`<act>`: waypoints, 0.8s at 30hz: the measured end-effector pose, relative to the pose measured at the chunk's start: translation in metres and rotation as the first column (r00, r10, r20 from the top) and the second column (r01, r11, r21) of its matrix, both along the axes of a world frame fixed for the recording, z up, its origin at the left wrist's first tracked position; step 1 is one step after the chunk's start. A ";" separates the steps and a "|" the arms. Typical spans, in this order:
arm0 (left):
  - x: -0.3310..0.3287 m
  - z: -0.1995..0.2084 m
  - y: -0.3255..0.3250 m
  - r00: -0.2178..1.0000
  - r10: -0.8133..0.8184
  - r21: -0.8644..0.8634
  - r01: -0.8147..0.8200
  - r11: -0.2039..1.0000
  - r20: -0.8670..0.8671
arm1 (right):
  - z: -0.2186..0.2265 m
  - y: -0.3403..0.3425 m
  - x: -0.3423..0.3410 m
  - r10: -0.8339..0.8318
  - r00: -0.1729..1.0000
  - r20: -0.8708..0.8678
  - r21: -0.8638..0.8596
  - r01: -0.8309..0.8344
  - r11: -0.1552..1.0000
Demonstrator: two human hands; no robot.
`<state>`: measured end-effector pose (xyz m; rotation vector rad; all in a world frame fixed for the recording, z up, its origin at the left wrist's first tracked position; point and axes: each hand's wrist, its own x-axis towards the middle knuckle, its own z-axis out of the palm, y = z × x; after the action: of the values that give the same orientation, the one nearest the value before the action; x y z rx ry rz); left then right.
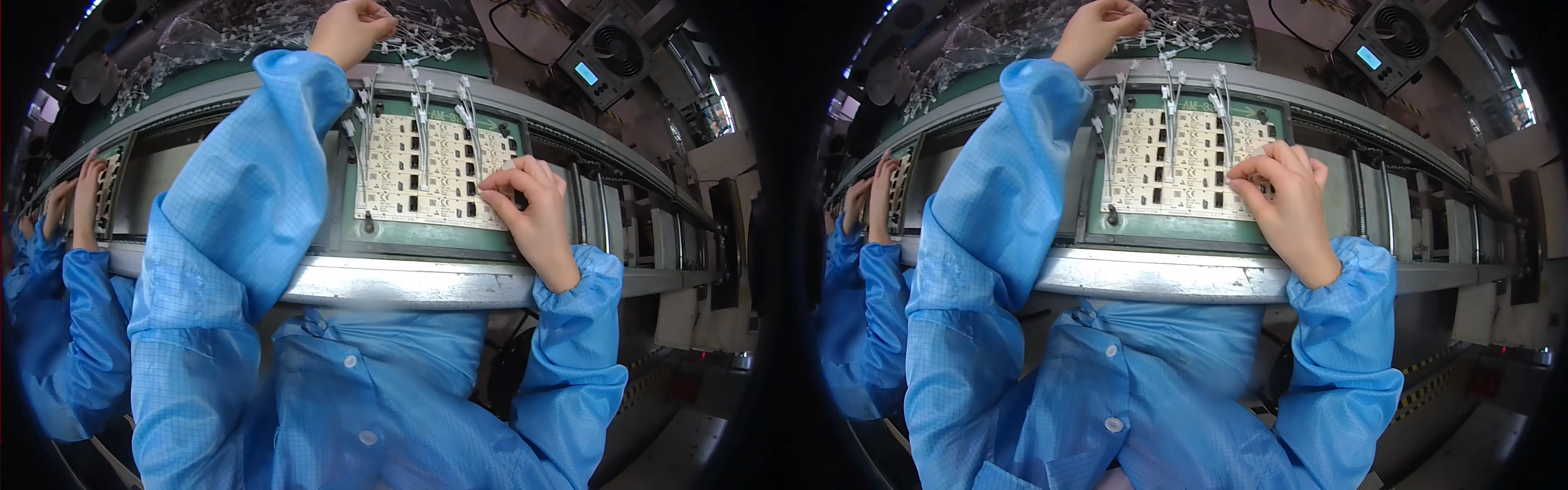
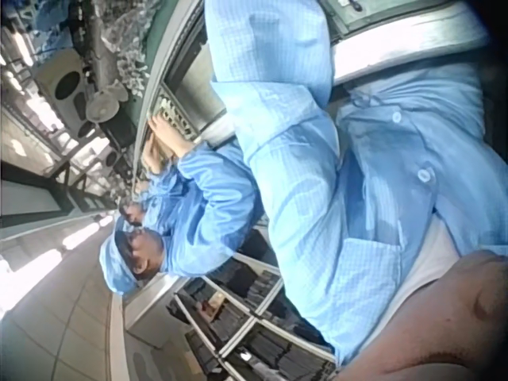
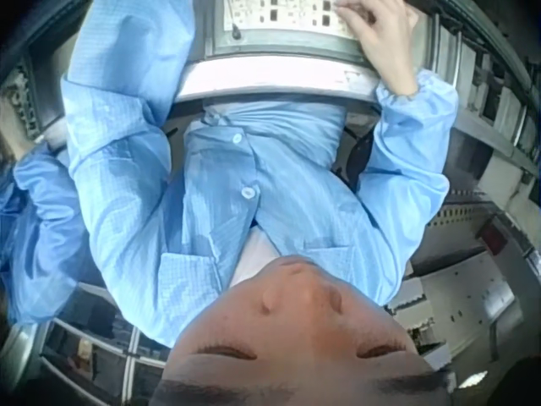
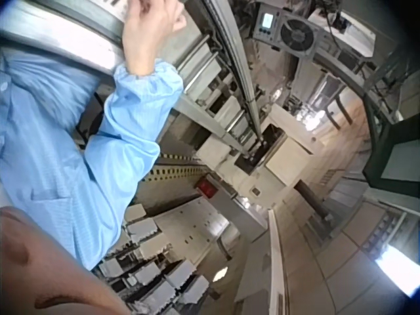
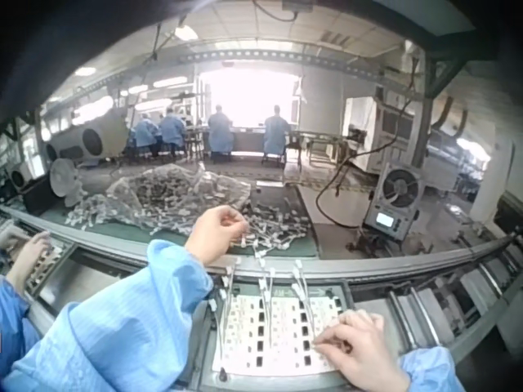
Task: Manually assembling electronic components and wires onto circuit boards on a production line.
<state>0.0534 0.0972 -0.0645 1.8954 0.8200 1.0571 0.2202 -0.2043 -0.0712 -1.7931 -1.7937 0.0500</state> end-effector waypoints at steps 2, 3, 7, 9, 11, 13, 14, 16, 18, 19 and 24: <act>-0.003 -0.002 0.002 1.000 0.006 0.040 -0.006 0.999 -0.013 | 0.002 0.001 -0.001 0.013 1.000 0.008 0.002 -0.013 1.000; -0.003 -0.003 0.005 0.997 -0.065 -0.017 0.066 0.998 0.041 | 0.002 0.002 -0.001 0.023 1.000 0.020 0.012 -0.024 1.000; -0.002 0.003 0.004 0.961 -0.145 -0.242 0.202 0.949 0.234 | 0.001 -0.001 0.003 0.032 0.999 0.018 -0.006 -0.032 0.999; -0.005 0.008 0.004 0.943 -0.155 -0.251 0.233 0.940 0.293 | 0.001 -0.001 0.002 0.039 0.999 0.025 0.007 -0.039 0.999; -0.009 0.012 0.006 0.922 -0.160 -0.258 0.260 0.930 0.352 | 0.003 -0.001 0.002 0.050 0.998 0.035 0.020 -0.051 0.999; -0.012 0.018 0.006 0.940 -0.101 -0.298 0.203 0.933 0.327 | 0.004 0.000 0.002 0.049 0.998 0.049 0.002 -0.049 0.999; -0.013 0.019 0.006 0.939 -0.097 -0.297 0.201 0.933 0.329 | 0.004 0.000 0.003 0.053 0.997 0.052 0.003 -0.053 0.999; -0.009 0.025 -0.002 0.956 -0.079 -0.304 0.167 0.938 0.283 | 0.002 -0.002 0.008 0.053 0.997 0.049 -0.006 -0.053 0.999; -0.006 0.024 -0.003 0.953 -0.111 -0.254 0.186 0.949 0.283 | 0.001 -0.003 0.009 0.059 0.997 0.056 0.003 -0.059 0.998; -0.007 0.024 -0.003 0.950 -0.144 -0.204 0.205 0.957 0.278 | 0.001 -0.002 0.009 0.064 0.996 0.061 0.012 -0.065 0.998; -0.018 0.037 -0.013 0.996 0.028 0.517 0.019 0.856 -0.084 | 0.006 -0.004 0.004 0.103 0.981 0.162 0.044 -0.111 0.993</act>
<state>0.0359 0.0844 -0.0278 2.4055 0.6234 1.2991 0.2241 -0.2084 -0.0656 -1.7038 -1.9838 -0.1003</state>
